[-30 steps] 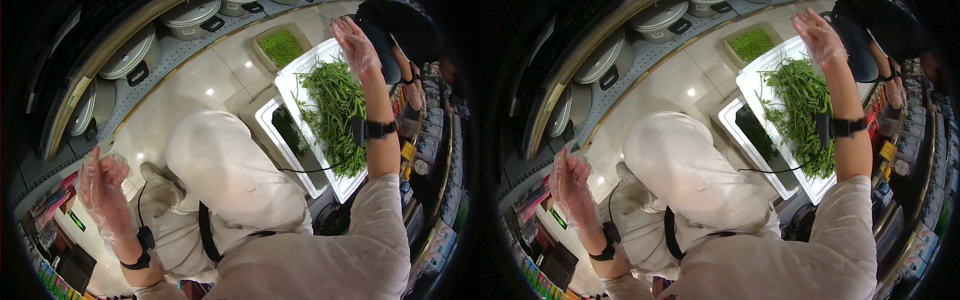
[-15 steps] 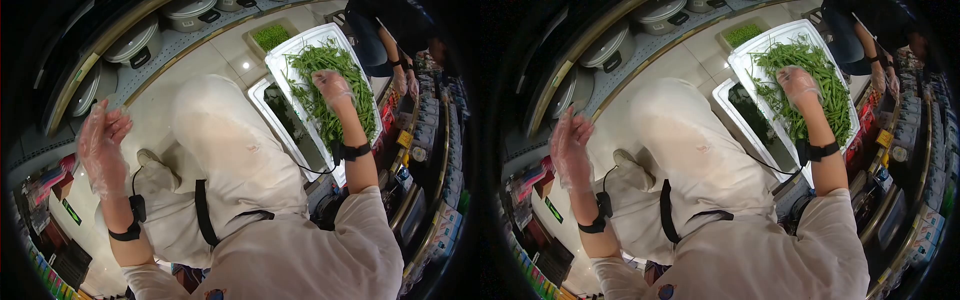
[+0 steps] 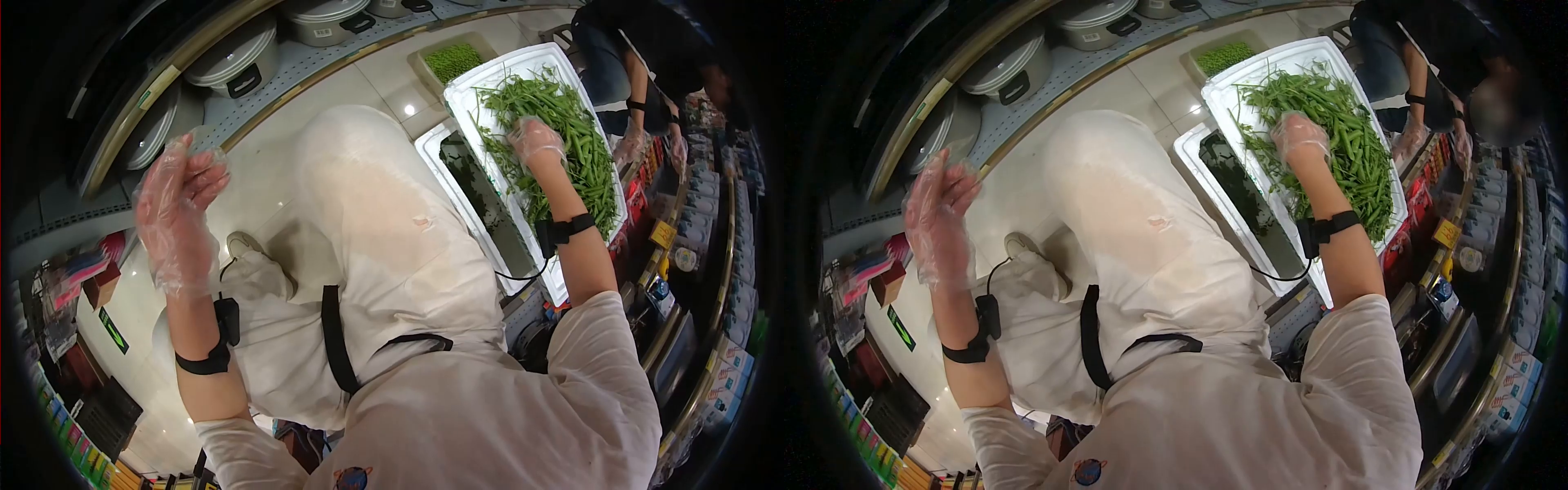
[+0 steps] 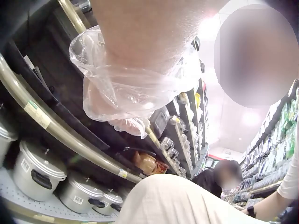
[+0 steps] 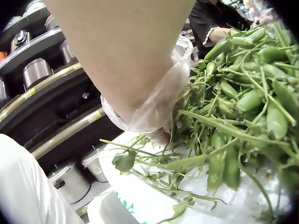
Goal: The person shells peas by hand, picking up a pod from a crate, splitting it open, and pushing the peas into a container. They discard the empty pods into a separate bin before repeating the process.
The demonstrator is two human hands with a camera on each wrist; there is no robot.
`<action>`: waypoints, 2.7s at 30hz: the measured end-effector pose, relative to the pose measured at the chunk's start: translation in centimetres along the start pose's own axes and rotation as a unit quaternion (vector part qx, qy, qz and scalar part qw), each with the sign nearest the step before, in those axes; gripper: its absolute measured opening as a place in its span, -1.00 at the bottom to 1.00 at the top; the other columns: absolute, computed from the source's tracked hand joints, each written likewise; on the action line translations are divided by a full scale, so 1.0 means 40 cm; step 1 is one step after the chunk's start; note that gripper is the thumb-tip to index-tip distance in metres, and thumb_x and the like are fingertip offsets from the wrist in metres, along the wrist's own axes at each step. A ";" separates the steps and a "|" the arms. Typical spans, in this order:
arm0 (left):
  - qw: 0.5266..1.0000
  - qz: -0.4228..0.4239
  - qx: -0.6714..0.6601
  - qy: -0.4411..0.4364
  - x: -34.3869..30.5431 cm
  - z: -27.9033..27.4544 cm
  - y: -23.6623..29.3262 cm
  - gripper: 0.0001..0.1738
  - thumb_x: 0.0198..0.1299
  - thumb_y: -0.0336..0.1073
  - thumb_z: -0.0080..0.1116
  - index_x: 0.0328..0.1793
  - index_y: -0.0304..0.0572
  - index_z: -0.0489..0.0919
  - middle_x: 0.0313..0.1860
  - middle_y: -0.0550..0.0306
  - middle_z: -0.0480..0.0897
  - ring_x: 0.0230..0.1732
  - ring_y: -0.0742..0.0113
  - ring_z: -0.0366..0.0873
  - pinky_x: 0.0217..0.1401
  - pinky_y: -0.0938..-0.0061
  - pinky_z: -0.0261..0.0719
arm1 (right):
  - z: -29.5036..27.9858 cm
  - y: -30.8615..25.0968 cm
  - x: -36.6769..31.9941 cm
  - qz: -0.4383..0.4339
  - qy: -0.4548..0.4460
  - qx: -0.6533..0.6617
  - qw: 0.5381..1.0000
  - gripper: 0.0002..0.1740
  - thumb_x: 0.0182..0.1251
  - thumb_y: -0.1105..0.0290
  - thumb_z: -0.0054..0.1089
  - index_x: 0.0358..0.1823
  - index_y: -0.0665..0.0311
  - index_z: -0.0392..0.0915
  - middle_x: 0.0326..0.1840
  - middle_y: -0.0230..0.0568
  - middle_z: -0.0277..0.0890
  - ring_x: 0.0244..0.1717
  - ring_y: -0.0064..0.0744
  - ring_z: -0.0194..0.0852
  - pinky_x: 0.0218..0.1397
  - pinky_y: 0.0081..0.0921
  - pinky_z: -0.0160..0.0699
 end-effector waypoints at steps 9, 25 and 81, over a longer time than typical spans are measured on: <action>1.000 -0.004 -0.022 -0.004 -0.002 -0.003 0.005 -0.56 0.42 -0.17 0.01 0.22 -0.39 0.52 -0.21 0.08 0.62 -0.22 0.37 0.61 -0.05 0.51 0.60 | -0.020 0.060 -0.005 0.033 0.130 0.252 0.958 -0.50 0.07 0.10 0.30 -0.02 0.26 0.60 -0.09 -0.05 0.65 -0.07 -0.15 0.64 0.05 -0.30 0.53; 1.000 -0.003 -0.023 -0.020 0.008 0.024 0.001 -0.56 0.41 -0.18 0.03 0.22 -0.41 0.51 -0.23 0.08 0.64 -0.25 0.36 0.60 -0.08 0.53 0.59 | -0.088 0.233 0.025 -0.008 0.262 0.678 0.687 -0.66 0.20 0.32 0.42 -0.07 0.23 0.51 -0.23 -0.45 0.51 -0.37 -0.72 0.32 -0.32 -0.74 0.32; 0.972 0.217 0.088 0.017 -0.055 -0.175 0.014 -0.87 0.16 -0.49 0.30 -0.15 -0.30 0.69 -0.34 0.20 0.62 -0.39 0.52 0.55 -0.34 0.60 0.51 | -0.379 -0.925 -0.472 -0.421 -0.237 0.677 0.555 -0.21 0.30 0.39 0.22 0.50 0.31 0.03 0.18 -0.06 0.46 0.07 -0.38 0.50 0.09 -0.45 0.54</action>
Point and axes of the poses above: each hand's wrist, its own x-axis towards the middle knuckle, its own z-axis out of the palm, y = z × x, the point moved 4 cm from there along x, towards the middle knuckle
